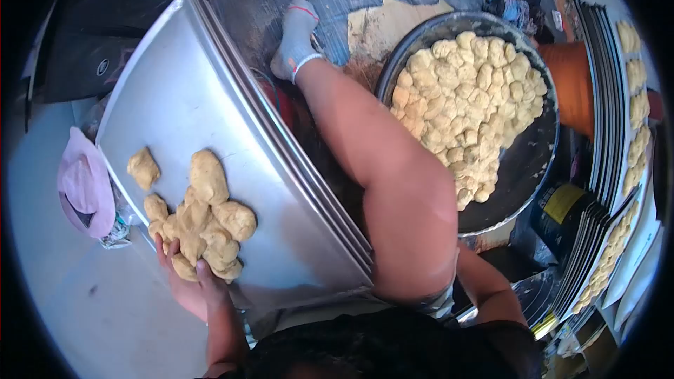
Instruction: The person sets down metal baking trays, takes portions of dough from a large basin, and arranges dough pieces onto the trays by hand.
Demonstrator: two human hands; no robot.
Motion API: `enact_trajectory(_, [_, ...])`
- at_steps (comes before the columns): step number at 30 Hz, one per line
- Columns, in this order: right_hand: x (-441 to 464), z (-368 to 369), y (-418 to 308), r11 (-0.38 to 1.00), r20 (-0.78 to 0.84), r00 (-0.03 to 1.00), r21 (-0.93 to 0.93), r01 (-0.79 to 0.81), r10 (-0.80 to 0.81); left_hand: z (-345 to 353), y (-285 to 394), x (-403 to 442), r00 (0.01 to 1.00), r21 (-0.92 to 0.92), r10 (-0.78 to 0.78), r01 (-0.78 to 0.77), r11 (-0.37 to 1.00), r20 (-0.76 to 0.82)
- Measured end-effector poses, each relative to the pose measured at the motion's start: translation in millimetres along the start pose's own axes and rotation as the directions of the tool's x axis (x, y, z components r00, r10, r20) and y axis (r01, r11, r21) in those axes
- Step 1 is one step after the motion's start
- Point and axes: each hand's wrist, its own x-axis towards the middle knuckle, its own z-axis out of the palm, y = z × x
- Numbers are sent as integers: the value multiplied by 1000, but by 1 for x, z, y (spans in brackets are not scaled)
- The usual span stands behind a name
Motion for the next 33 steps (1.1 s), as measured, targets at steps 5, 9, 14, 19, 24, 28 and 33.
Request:
enact_trajectory(5, [11,20,-22,997,-14,1000,75,-17,18,-2,20,3,997,-156,-56,63,986,53])
enact_trajectory(9, [23,24,-29,994,-10,1000,104,-14,15,0,3,2,998,-223,56,-55,973,0])
enact_trajectory(14, [43,14,-34,992,43,999,127,-17,12,-1,-2,4,993,-194,111,-117,974,-40])
enact_trajectory(19, [83,-43,-27,990,293,956,121,-68,29,-2,-4,3,990,-113,134,-139,984,-50])
enact_trajectory(24, [41,-199,-115,1000,-719,695,-14,-4,-8,-8,-16,2,991,-762,-125,110,638,39])
enact_trajectory(28, [12,-248,-275,781,-846,484,141,608,-223,-42,-15,28,940,-823,-319,276,497,123])
enact_trajectory(33, [77,-244,-411,681,-566,533,-70,729,-629,-31,-52,71,995,-446,-82,102,889,63])
